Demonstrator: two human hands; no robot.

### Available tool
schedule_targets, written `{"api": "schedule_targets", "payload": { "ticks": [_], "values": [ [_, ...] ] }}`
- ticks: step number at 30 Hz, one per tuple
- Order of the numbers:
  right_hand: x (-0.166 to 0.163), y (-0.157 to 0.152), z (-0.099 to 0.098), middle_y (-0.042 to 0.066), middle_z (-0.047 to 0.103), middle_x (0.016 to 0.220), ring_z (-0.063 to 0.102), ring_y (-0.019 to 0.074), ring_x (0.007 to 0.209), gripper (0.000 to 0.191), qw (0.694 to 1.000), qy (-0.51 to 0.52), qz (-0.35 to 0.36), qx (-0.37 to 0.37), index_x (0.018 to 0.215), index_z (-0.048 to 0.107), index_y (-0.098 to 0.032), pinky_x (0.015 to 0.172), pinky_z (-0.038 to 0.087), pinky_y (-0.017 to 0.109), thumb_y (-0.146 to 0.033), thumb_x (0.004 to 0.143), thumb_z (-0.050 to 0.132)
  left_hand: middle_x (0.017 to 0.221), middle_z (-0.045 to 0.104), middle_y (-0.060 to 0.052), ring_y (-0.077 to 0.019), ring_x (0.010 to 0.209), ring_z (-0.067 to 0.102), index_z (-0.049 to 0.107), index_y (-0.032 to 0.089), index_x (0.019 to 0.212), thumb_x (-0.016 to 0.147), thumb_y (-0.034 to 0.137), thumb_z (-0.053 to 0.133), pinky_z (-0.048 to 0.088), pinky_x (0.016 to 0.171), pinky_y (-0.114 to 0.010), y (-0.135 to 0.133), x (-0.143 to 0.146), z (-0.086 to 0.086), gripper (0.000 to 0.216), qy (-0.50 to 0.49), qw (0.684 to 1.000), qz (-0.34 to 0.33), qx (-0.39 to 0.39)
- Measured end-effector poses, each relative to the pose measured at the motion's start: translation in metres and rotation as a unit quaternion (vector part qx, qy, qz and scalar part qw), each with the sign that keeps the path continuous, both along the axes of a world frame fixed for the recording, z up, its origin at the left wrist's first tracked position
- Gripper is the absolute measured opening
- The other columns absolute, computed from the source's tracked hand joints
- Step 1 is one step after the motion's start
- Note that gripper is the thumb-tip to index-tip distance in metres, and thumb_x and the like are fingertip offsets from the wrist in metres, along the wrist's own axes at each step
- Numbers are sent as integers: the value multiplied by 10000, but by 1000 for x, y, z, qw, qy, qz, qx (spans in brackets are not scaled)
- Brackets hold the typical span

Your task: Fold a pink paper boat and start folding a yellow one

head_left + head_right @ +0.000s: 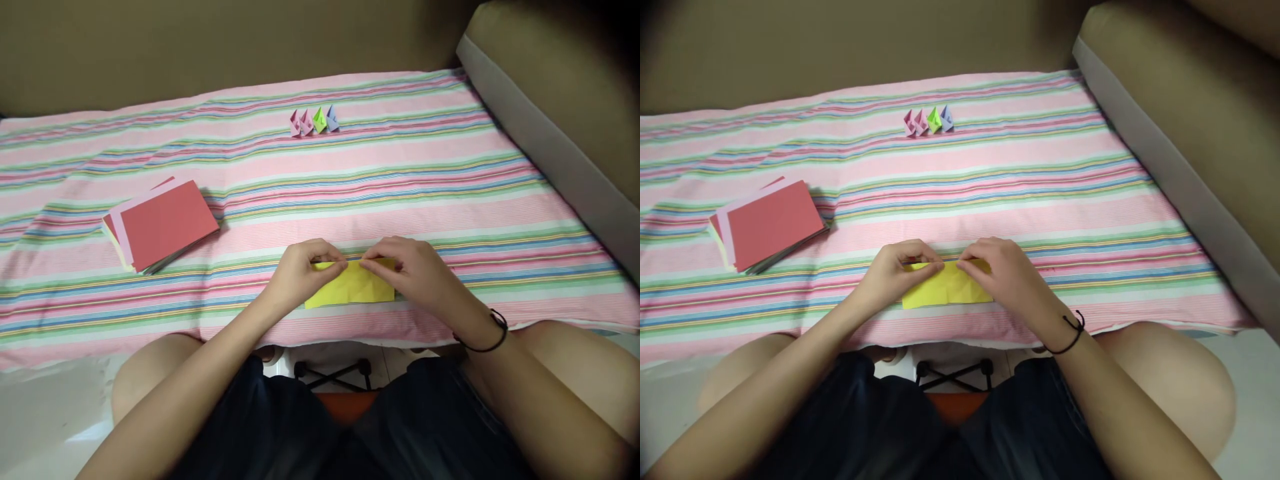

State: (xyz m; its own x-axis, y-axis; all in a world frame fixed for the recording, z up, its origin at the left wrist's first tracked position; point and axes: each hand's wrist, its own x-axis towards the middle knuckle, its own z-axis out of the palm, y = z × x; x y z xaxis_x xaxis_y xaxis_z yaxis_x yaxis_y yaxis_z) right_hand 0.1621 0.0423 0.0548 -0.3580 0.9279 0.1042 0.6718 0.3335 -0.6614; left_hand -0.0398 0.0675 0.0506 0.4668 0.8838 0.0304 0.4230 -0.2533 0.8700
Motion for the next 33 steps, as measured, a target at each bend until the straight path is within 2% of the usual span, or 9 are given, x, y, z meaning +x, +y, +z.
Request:
{"api": "schedule_targets", "payload": {
  "ticks": [10, 15, 18, 20, 23, 25, 29, 31, 33],
  "values": [
    [8, 3, 3, 19, 703, 827, 628, 184, 775, 153, 999, 13, -34, -11, 790, 676, -212, 692, 454, 303, -257, 861, 548, 737, 711, -28, -163, 686, 635, 721, 153, 738, 749, 270, 633, 474, 599, -242, 7, -11, -2, 147, 18, 997, 48, -55],
    [27, 5, 6, 15, 707, 855, 635, 201, 801, 148, 997, 22, -67, -39, 786, 676, -224, 674, 464, 312, -297, 844, 560, 778, 720, -18, -166, 739, 648, 718, 158, 739, 750, 240, 617, 485, 672, -246, 17, -26, 7, 131, 53, 997, 54, 6],
    [39, 6, 5, 14, 704, 833, 633, 206, 777, 167, 993, 29, -97, -58, 787, 674, -229, 647, 462, 319, -335, 842, 556, 813, 722, -18, -175, 789, 651, 706, 167, 737, 753, 229, 604, 478, 713, -256, 24, -37, 10, 120, 89, 988, 110, 60],
    [42, 8, 3, 16, 700, 804, 631, 202, 741, 191, 989, 51, -107, -87, 802, 673, -228, 610, 461, 313, -357, 850, 541, 808, 714, -29, -174, 790, 647, 689, 156, 743, 776, 257, 593, 479, 722, -260, 27, -40, 9, 143, 71, 987, 132, 48],
    [38, 9, -3, 25, 696, 797, 630, 204, 730, 196, 986, 64, -103, -110, 812, 668, -222, 618, 479, 323, -351, 857, 528, 878, 698, -59, -168, 812, 642, 665, 140, 873, 841, 337, 550, 496, 741, -273, 24, -34, 1, 230, 3, 996, 90, -18],
    [30, 9, -7, 43, 686, 840, 627, 219, 777, 155, 990, 27, -119, -65, 832, 668, -212, 689, 500, 358, -312, 844, 550, 996, 679, -82, -173, 848, 637, 623, 147, 1026, 850, 362, 562, 508, 754, -295, 18, -26, -7, 285, -2, 997, 71, -25],
    [12, 8, -16, 92, 630, 997, 576, 266, 999, 175, 986, -54, -118, 108, 973, 654, -188, 892, 478, 448, -194, 830, 554, 1195, 603, -108, -220, 1075, 556, 599, 161, 1132, 847, 249, 582, 447, 936, -386, 11, -14, -18, 299, 114, 979, 24, 165],
    [6, 7, -22, 92, 614, 1084, 547, 254, 1083, 254, 990, -51, -53, 123, 1077, 626, -197, 959, 457, 444, -156, 858, 502, 1299, 558, -82, -248, 1230, 456, 626, 192, 1135, 881, 209, 530, 365, 1025, -430, 12, -11, -21, 272, 165, 957, -49, 234],
    [3, 5, -29, 97, 579, 1217, 510, 239, 1170, 345, 994, -52, 14, 94, 1225, 551, -199, 1013, 432, 437, -174, 894, 458, 1336, 547, -35, -269, 1297, 396, 643, 237, 1136, 911, 208, 489, 326, 1039, -467, 16, -11, -23, 274, 205, 942, -96, 247]
  ]
}}
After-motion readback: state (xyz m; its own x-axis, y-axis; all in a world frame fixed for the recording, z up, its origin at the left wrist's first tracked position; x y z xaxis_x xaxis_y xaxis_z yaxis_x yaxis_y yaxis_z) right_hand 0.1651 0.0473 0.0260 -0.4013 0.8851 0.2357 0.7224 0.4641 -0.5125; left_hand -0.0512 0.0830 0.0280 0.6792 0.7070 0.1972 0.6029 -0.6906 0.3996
